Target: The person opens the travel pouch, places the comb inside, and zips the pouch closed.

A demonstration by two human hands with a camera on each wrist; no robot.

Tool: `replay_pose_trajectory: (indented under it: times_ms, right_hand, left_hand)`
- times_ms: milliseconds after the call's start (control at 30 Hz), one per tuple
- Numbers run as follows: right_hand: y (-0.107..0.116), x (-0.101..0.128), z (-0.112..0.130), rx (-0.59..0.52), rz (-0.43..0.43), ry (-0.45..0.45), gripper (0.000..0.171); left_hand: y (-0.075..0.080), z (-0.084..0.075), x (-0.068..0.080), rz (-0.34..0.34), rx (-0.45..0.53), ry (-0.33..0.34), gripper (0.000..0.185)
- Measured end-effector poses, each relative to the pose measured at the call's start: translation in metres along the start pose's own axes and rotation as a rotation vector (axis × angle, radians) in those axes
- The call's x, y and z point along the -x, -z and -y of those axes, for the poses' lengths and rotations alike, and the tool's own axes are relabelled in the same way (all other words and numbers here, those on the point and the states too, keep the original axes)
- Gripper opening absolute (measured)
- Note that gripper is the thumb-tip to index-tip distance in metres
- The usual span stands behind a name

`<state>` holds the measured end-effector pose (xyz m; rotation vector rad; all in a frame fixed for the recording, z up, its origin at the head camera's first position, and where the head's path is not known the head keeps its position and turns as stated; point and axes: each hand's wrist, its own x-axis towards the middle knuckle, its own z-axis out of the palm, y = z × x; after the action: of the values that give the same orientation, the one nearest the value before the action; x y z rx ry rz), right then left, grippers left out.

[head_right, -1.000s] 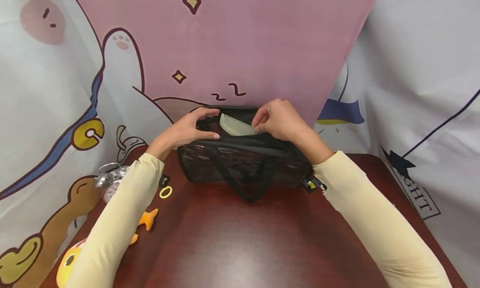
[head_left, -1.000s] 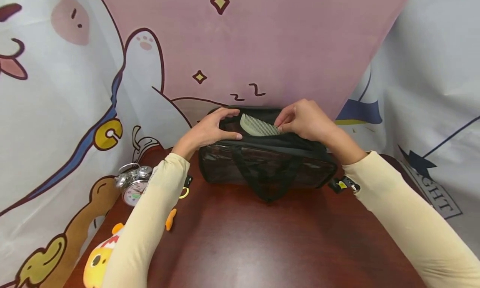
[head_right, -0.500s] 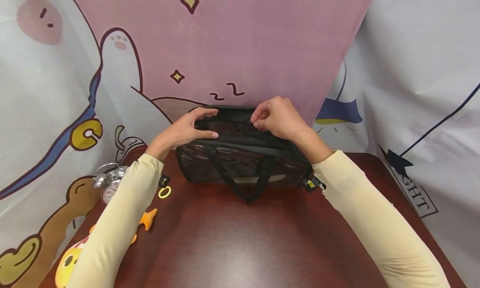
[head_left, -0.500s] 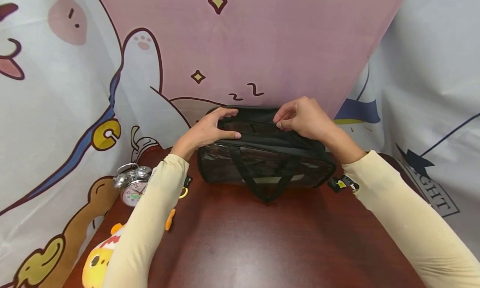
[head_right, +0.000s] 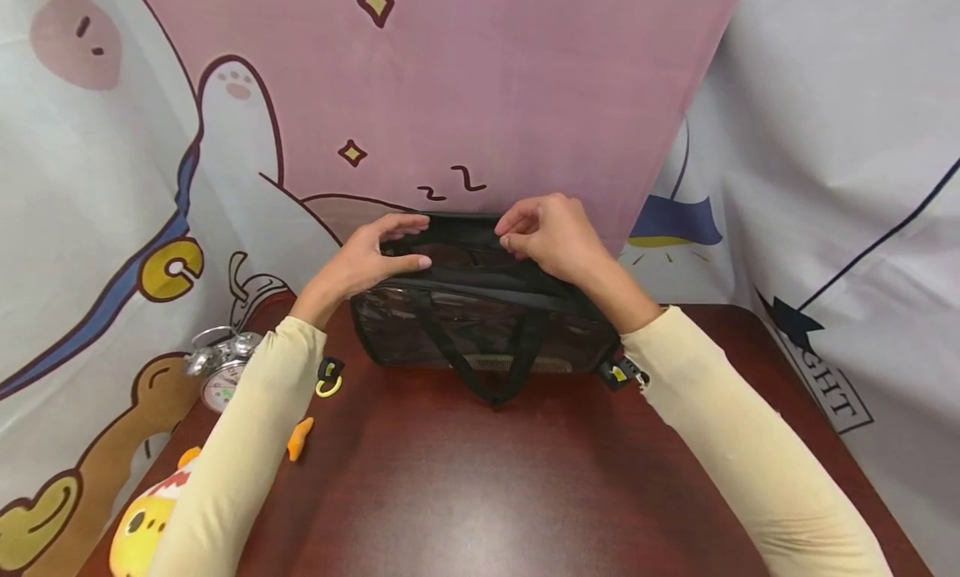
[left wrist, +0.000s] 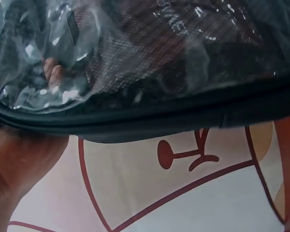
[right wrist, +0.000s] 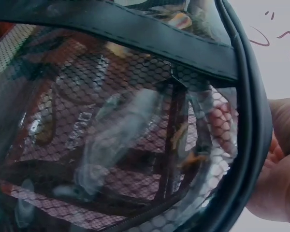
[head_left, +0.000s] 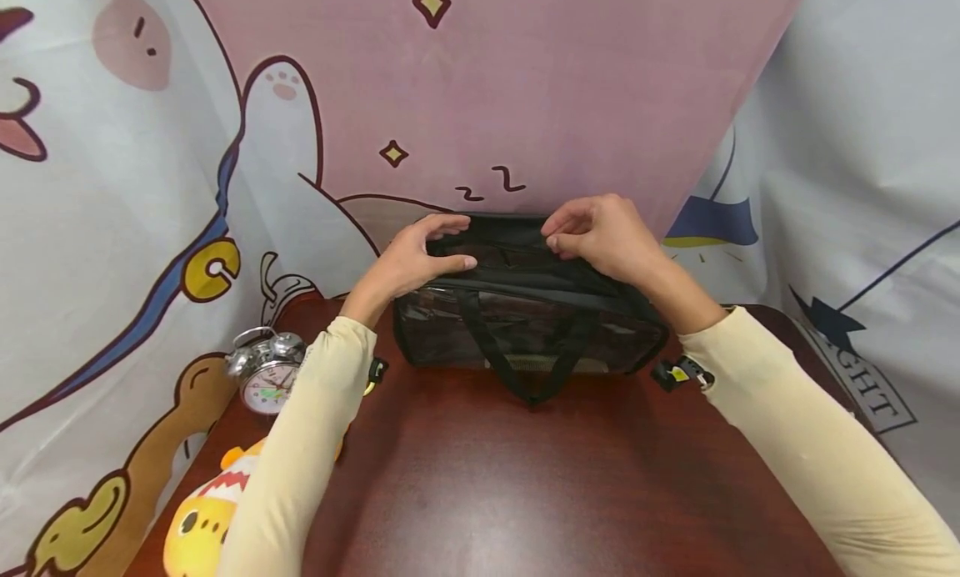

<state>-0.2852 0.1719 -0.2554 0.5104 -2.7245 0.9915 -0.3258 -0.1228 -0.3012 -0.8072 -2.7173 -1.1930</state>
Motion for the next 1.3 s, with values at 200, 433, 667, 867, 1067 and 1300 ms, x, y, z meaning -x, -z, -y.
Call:
replay_pose_trajectory:
  times_ms: [200,433,667,867,1067,1300]
  right_hand:
    - [-0.001,0.003,0.0,-0.089,-0.059,0.004,0.019]
    - [-0.002,0.006,0.001,-0.195,-0.112,-0.001,0.023]
    - [-0.005,0.008,0.005,-0.28,-0.16,0.019,0.026]
    - [-0.006,0.013,0.017,-0.383,-0.162,0.025,0.025]
    - [-0.014,0.018,0.023,-0.28,-0.189,0.061,0.025]
    - [-0.031,0.019,0.033,-0.241,-0.172,0.09,0.024]
  left_hand:
    - [-0.002,0.005,0.005,-0.087,0.117,-0.02,0.058]
    - [-0.007,-0.004,0.019,-0.347,0.252,-0.118,0.034]
    - [-0.014,-0.017,0.039,-0.731,0.317,-0.19,0.026]
    - [-0.026,-0.018,0.058,-0.813,0.354,-0.124,0.029]
    - [-0.045,-0.02,0.08,-0.901,0.308,-0.067,0.032]
    - [-0.067,0.002,0.092,-0.963,0.211,-0.05,0.043]
